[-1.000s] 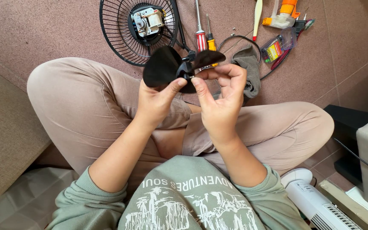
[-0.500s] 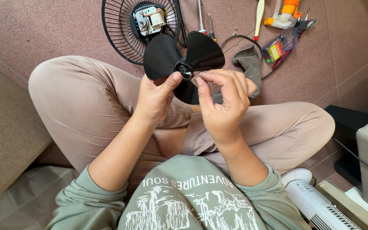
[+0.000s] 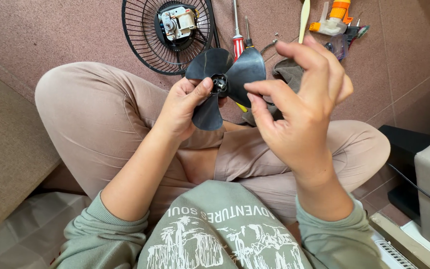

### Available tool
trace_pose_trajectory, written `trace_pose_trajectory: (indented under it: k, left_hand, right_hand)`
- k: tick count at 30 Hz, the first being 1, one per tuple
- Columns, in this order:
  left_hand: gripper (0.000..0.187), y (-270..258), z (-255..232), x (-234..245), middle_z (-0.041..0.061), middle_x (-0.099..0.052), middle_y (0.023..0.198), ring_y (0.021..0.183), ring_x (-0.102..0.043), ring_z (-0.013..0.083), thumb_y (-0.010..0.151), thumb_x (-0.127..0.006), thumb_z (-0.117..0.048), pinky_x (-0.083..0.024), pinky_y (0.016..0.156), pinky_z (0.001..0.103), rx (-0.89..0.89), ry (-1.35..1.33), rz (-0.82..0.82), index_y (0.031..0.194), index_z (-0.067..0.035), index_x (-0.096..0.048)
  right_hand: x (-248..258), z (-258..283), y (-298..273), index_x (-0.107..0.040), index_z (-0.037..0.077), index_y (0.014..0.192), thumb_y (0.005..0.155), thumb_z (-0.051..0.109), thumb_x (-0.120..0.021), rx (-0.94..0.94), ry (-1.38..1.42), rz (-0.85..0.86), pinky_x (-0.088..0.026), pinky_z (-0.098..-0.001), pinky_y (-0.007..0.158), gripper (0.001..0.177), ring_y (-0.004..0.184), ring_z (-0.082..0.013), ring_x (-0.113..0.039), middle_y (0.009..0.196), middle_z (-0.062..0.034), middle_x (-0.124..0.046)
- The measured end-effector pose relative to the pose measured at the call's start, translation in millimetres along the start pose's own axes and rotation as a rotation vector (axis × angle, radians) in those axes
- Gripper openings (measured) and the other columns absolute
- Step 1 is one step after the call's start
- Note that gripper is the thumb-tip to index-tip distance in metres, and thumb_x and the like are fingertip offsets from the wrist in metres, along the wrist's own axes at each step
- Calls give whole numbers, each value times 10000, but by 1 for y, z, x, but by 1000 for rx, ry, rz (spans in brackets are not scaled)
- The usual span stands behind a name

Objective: The person disassembles a small electric fan by removing the front grille and fan blades using a screwdriver. They then reassemble the fan by reattaching the blades and securing the grille with screws.

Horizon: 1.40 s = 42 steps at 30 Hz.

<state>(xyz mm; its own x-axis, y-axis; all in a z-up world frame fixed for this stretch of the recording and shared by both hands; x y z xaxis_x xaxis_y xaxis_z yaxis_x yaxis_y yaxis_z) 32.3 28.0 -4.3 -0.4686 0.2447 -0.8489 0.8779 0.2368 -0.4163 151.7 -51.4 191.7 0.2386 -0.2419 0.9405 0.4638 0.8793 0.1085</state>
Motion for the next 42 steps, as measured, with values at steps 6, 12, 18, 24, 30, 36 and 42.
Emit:
trace_pose_trajectory:
  k: [6, 12, 18, 24, 30, 36, 42]
  left_hand:
    - [341, 1, 1, 6, 67, -740, 993, 841, -708, 149, 1016, -691, -341, -586, 809, 293, 78, -45, -42, 1116, -15, -683]
    - [427, 0, -1, 10, 127, -739, 1040, 905, -716, 178, 1063, -677, -370, -563, 811, 291, 162, -37, 11, 1170, 44, -683]
    - [537, -1, -13, 1, 218, -682, 1250, 1099, -718, 319, 984, -607, -328, -602, 996, 391, 109, -347, 130, 1356, 56, -563]
    - [881, -8, -18, -18, 144, -460, 1479, 1293, -609, 285, 1010, -659, -167, -570, 1050, 475, -140, -18, 229, 1564, -374, -6]
    - [709, -4, -16, -14, 90, -557, 1506, 1359, -598, 200, 1022, -702, -99, -533, 1156, 414, -124, -12, 160, 1623, -142, -327]
    - [543, -4, -13, -7, 78, -612, 1426, 1312, -622, 187, 1020, -732, -115, -542, 1131, 381, -111, -10, 139, 1510, -97, -498]
    - [543, -5, -13, -7, 49, -602, 1440, 1314, -617, 172, 1004, -746, -118, -549, 1133, 391, -133, 22, 115, 1490, -93, -505]
  right_hand:
    - [-1, -2, 15, -731, 72, 1110, 894, 70, -783, -10, 164, 155, -387, -464, 1122, 223, 1337, -382, -532, 1413, -175, -568]
    - [-8, -11, 9, -651, 13, 1241, 837, 82, -789, 27, 432, 288, -499, -418, 1047, 433, 1251, -383, -600, 1456, -250, -471]
    - [-14, -16, -8, -670, 26, 1314, 954, 86, -881, -56, 386, 123, -534, -325, 1049, 422, 1221, -271, -659, 1391, -174, -564]
    - [-22, -4, -23, -699, 38, 1302, 923, 99, -915, -117, 233, -17, -546, -344, 977, 441, 1112, -275, -659, 1290, -166, -612]
    - [-29, 18, -24, -670, 52, 1341, 879, 93, -922, -74, 215, -16, -547, -350, 951, 528, 1149, -313, -644, 1325, -176, -568]
    - [-12, 23, -15, -644, -14, 1237, 793, 139, -909, -62, 230, -3, -524, -409, 935, 539, 1088, -339, -635, 1199, -189, -606]
    - [6, 9, -1, -734, 40, 1052, 994, 54, -809, -95, 153, 22, -488, -354, 908, 96, 1029, -258, -610, 1090, -76, -653]
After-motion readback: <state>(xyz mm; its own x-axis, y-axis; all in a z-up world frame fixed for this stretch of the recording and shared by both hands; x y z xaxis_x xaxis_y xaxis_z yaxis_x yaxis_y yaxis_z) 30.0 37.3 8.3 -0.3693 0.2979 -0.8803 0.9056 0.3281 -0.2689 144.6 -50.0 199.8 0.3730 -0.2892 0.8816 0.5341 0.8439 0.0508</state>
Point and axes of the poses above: each hand's wrist, its own y-axis towards the middle knuckle, its own x-axis out of the back of the hand, z = x × y, the point moved 3 cm from there along y, towards the middle knuckle
